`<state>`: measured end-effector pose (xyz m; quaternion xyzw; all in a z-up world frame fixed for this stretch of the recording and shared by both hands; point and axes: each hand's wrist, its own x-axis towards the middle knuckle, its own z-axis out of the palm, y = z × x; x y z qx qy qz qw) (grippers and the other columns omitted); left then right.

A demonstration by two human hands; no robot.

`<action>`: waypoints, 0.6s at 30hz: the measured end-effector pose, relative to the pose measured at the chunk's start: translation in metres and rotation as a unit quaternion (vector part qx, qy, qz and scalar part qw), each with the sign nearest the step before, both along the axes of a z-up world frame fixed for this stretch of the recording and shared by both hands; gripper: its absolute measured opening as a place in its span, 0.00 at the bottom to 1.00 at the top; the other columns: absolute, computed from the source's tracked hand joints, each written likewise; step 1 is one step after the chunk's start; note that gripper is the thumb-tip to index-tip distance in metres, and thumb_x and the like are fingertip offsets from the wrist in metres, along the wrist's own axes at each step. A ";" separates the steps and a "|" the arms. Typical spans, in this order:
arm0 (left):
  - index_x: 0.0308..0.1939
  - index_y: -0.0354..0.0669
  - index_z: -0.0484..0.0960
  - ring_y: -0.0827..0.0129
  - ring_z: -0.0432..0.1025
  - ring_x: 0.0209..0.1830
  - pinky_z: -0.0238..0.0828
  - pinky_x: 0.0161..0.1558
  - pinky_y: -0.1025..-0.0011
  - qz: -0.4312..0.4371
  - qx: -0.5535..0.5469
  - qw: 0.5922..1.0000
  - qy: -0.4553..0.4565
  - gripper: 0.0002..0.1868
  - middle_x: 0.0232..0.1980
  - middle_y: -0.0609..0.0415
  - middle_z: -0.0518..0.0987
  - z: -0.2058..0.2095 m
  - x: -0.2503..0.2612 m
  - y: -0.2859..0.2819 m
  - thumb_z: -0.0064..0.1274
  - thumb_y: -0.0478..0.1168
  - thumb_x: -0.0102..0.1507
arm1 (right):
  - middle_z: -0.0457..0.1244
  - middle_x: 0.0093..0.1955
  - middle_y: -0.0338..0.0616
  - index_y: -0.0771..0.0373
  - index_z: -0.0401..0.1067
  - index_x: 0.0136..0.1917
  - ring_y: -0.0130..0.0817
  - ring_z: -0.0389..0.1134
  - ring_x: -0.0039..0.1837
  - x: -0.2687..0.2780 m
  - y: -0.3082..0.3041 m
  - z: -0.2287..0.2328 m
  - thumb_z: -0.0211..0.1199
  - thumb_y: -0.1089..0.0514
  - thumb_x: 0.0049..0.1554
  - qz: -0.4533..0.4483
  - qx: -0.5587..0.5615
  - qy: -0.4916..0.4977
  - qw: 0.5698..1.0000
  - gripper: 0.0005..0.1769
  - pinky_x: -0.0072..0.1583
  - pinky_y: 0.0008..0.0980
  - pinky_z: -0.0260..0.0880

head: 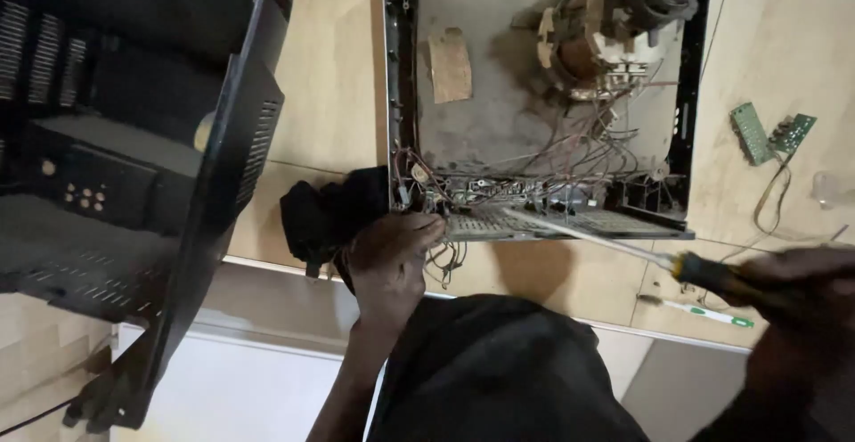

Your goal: The person uses a screwdriver to work on the internal components of a disassembled CRT television. They manipulate wires and parts within the chassis while the camera shakes significantly.

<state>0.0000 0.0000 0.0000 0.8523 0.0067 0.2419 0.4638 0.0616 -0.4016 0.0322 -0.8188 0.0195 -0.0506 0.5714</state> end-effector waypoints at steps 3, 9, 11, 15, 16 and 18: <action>0.42 0.36 0.86 0.60 0.82 0.46 0.81 0.52 0.66 0.004 -0.019 1.000 -0.001 0.12 0.45 0.50 0.86 -0.001 -0.004 -0.004 0.55 0.20 0.61 | 0.65 0.46 0.59 0.67 0.51 0.48 0.43 0.68 0.44 0.019 0.130 0.092 0.47 0.48 0.75 0.070 -0.137 -0.087 0.984 0.22 0.51 0.34 0.67; 0.41 0.36 0.87 0.63 0.81 0.46 0.79 0.53 0.68 0.016 -0.059 0.998 -0.012 0.09 0.46 0.51 0.85 0.010 0.001 -0.005 0.54 0.23 0.65 | 0.72 0.47 0.51 0.72 0.73 0.45 0.35 0.75 0.50 0.032 0.196 0.114 0.65 0.60 0.64 0.158 -0.217 -0.061 0.961 0.11 0.48 0.28 0.70; 0.41 0.35 0.87 0.62 0.81 0.46 0.80 0.53 0.68 0.018 -0.062 0.998 -0.016 0.07 0.46 0.51 0.85 0.007 0.001 -0.005 0.57 0.23 0.64 | 0.72 0.48 0.47 0.69 0.74 0.47 0.29 0.73 0.45 0.032 0.198 0.102 0.67 0.60 0.63 0.174 -0.227 -0.070 0.956 0.08 0.45 0.25 0.69; 0.43 0.36 0.86 0.62 0.81 0.47 0.80 0.53 0.68 0.012 -0.063 0.998 -0.020 0.08 0.46 0.51 0.84 0.006 0.001 -0.004 0.56 0.23 0.64 | 0.73 0.46 0.39 0.64 0.75 0.46 0.23 0.71 0.41 0.040 0.205 0.079 0.67 0.56 0.62 0.247 -0.234 -0.117 0.933 0.08 0.42 0.23 0.68; 0.43 0.36 0.86 0.62 0.81 0.47 0.80 0.53 0.68 0.011 -0.064 0.998 -0.020 0.08 0.46 0.51 0.84 0.006 0.000 -0.003 0.56 0.23 0.64 | 0.73 0.46 0.39 0.64 0.75 0.46 0.23 0.71 0.41 0.040 0.205 0.074 0.67 0.56 0.62 0.246 -0.235 -0.117 0.933 0.08 0.42 0.23 0.68; 0.41 0.35 0.87 0.63 0.81 0.46 0.81 0.53 0.68 0.008 -0.053 0.998 -0.024 0.07 0.45 0.51 0.85 0.005 0.002 -0.003 0.59 0.22 0.63 | 0.73 0.47 0.44 0.67 0.72 0.44 0.27 0.71 0.42 0.042 0.205 0.065 0.69 0.59 0.62 0.263 -0.235 -0.109 0.929 0.10 0.41 0.26 0.67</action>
